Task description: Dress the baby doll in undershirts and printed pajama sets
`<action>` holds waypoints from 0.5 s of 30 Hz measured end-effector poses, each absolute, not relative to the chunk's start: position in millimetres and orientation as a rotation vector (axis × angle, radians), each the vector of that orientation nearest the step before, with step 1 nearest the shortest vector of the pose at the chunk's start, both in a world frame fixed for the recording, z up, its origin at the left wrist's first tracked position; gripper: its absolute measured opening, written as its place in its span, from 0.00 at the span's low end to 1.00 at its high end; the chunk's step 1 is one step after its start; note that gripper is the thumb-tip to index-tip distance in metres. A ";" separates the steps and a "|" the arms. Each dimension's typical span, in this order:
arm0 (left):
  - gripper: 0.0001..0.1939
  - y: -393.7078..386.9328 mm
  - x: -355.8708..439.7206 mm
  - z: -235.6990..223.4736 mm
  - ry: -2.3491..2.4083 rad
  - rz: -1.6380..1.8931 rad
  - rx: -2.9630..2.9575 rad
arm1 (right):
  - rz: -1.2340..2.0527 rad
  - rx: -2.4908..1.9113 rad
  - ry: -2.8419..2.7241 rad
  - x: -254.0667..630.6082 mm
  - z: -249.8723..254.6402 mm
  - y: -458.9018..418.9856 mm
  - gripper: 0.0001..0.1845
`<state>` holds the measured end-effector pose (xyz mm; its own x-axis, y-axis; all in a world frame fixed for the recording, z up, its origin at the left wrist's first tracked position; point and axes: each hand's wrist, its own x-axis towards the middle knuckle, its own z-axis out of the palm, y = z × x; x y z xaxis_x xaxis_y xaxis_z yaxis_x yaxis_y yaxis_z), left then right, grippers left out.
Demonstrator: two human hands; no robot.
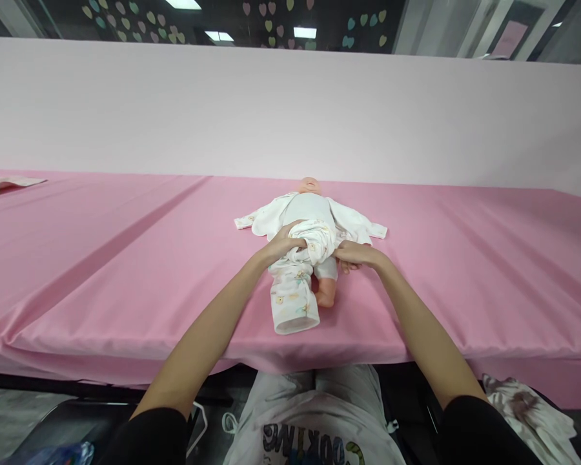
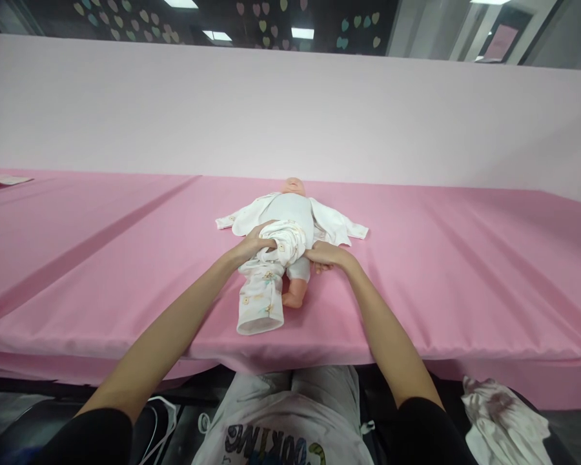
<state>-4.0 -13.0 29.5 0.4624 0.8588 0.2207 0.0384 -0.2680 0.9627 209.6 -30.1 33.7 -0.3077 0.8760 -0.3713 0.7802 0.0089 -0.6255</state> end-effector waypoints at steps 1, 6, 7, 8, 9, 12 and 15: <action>0.30 -12.6 -2.9 28.6 0.780 0.980 1.653 | 1.228 -1.726 -2.146 209.3 33.2 -30.2 0.25; 0.22 -9.1 0.8 23.9 0.809 1.000 1.685 | 1.406 -1.549 -2.203 198.4 32.9 -37.7 0.20; 0.21 -8.5 1.0 23.0 0.815 0.991 1.698 | 1.376 -1.515 -2.196 194.5 32.5 -40.1 0.19; 0.19 -8.0 1.0 22.1 0.817 0.982 1.712 | 1.339 -1.476 -2.169 190.5 32.0 -42.3 0.17; 0.18 -7.6 0.9 21.1 0.816 0.979 1.724 | 1.315 -1.437 -2.124 187.0 31.7 -44.2 0.15; 0.14 -8.0 -0.1 19.3 0.833 0.997 1.729 | 1.273 -1.440 -1.873 182.9 35.7 -47.0 0.11; 0.13 -11.2 -2.1 21.3 0.874 0.974 1.729 | 1.295 -1.371 -1.466 189.4 48.2 -46.5 0.11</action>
<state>-2.1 -11.2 21.3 0.4310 0.8735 0.2265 0.1304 -0.3086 0.9422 189.4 -46.5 48.2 -0.1600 0.9800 -0.1187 0.2386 -0.0783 -0.9680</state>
